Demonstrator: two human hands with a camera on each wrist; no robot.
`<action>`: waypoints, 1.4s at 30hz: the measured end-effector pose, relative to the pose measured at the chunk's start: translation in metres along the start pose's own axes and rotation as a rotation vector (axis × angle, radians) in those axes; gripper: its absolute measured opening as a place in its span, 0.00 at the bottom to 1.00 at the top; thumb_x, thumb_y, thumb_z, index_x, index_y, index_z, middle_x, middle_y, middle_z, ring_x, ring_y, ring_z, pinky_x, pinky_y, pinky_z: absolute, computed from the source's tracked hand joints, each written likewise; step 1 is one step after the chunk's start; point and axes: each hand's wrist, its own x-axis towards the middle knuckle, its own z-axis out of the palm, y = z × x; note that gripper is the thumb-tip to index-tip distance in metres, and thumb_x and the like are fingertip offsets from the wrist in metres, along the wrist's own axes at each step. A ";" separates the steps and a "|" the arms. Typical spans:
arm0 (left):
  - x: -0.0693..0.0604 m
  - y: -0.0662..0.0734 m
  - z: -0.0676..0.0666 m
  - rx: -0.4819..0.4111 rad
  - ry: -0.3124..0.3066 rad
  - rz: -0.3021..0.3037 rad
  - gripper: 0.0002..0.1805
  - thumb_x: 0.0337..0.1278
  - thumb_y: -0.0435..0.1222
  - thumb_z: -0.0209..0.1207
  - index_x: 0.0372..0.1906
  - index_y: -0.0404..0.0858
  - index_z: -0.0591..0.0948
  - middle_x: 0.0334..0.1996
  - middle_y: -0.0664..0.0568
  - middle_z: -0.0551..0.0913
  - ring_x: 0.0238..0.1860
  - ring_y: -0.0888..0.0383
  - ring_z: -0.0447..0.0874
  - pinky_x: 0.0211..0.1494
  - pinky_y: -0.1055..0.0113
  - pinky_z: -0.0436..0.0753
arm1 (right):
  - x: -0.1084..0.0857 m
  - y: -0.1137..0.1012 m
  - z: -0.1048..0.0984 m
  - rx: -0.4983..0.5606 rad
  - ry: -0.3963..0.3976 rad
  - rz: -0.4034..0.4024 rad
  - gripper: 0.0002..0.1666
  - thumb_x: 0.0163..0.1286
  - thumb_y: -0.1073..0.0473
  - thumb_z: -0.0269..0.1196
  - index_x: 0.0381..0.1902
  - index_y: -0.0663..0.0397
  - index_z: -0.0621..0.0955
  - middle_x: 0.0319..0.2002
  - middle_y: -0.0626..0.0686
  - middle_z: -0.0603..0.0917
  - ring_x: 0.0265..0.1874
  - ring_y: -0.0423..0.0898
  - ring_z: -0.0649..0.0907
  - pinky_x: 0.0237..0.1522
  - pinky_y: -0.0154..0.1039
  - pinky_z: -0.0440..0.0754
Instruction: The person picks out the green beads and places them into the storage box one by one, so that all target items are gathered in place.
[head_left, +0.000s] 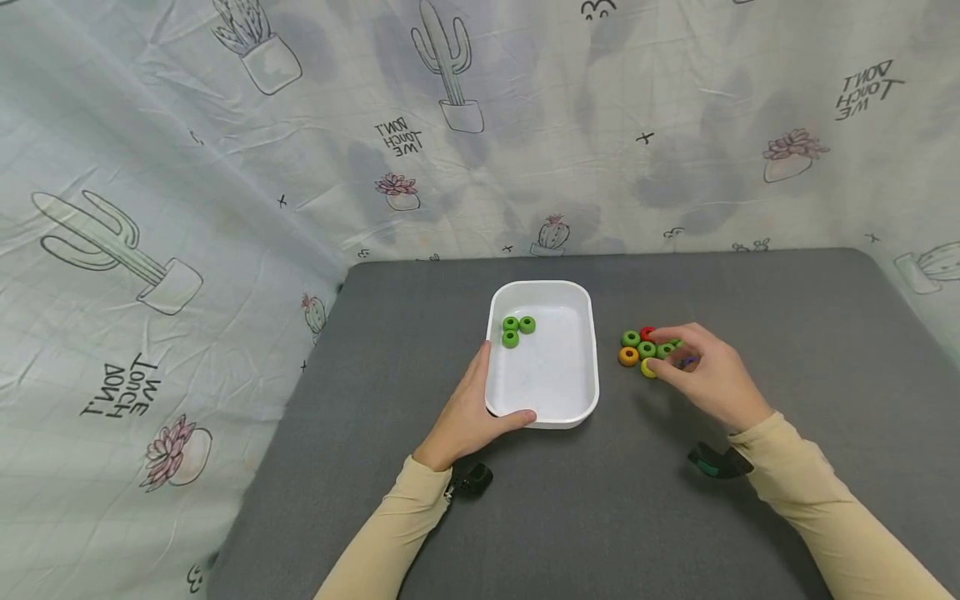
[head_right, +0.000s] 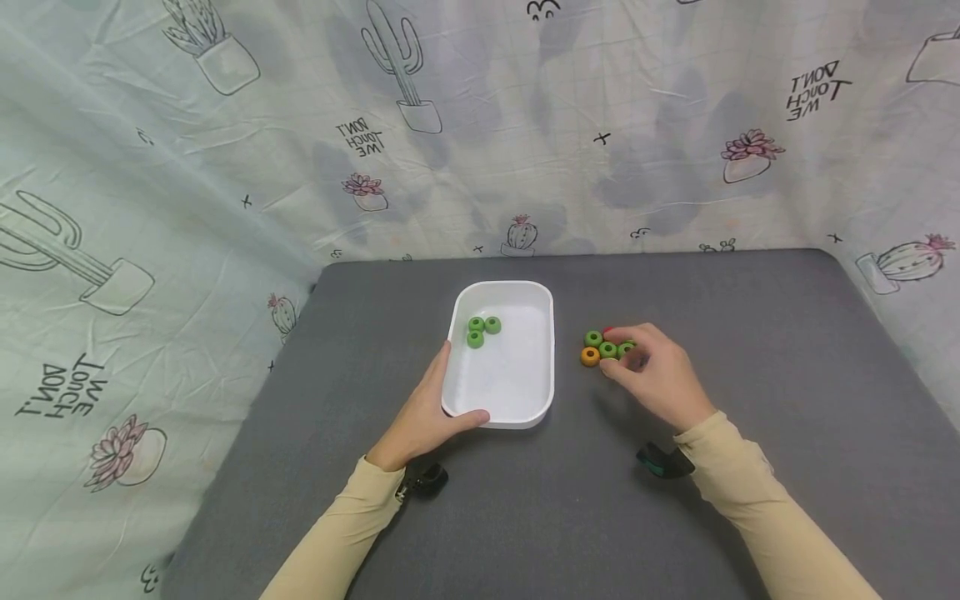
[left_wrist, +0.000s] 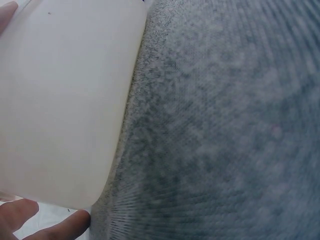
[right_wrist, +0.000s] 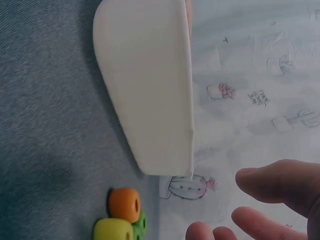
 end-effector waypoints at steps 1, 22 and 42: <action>0.000 0.000 0.000 0.000 0.000 0.002 0.72 0.46 0.71 0.70 0.86 0.56 0.36 0.85 0.67 0.41 0.82 0.62 0.50 0.77 0.46 0.66 | -0.001 0.002 -0.001 -0.002 -0.004 0.008 0.21 0.71 0.57 0.71 0.59 0.56 0.84 0.48 0.56 0.84 0.34 0.28 0.81 0.32 0.35 0.77; 0.000 0.001 0.000 0.013 0.009 0.013 0.72 0.47 0.69 0.71 0.86 0.54 0.36 0.85 0.63 0.41 0.83 0.60 0.51 0.77 0.45 0.67 | -0.005 0.025 -0.001 -0.052 -0.116 0.135 0.37 0.74 0.49 0.68 0.73 0.62 0.72 0.60 0.66 0.81 0.41 0.52 0.87 0.37 0.44 0.80; 0.001 0.000 0.000 -0.002 0.002 0.019 0.72 0.47 0.69 0.72 0.86 0.55 0.36 0.85 0.65 0.42 0.82 0.60 0.51 0.77 0.46 0.67 | -0.006 0.028 0.004 -0.082 -0.194 0.128 0.36 0.75 0.48 0.66 0.71 0.63 0.72 0.66 0.69 0.73 0.47 0.62 0.86 0.36 0.46 0.83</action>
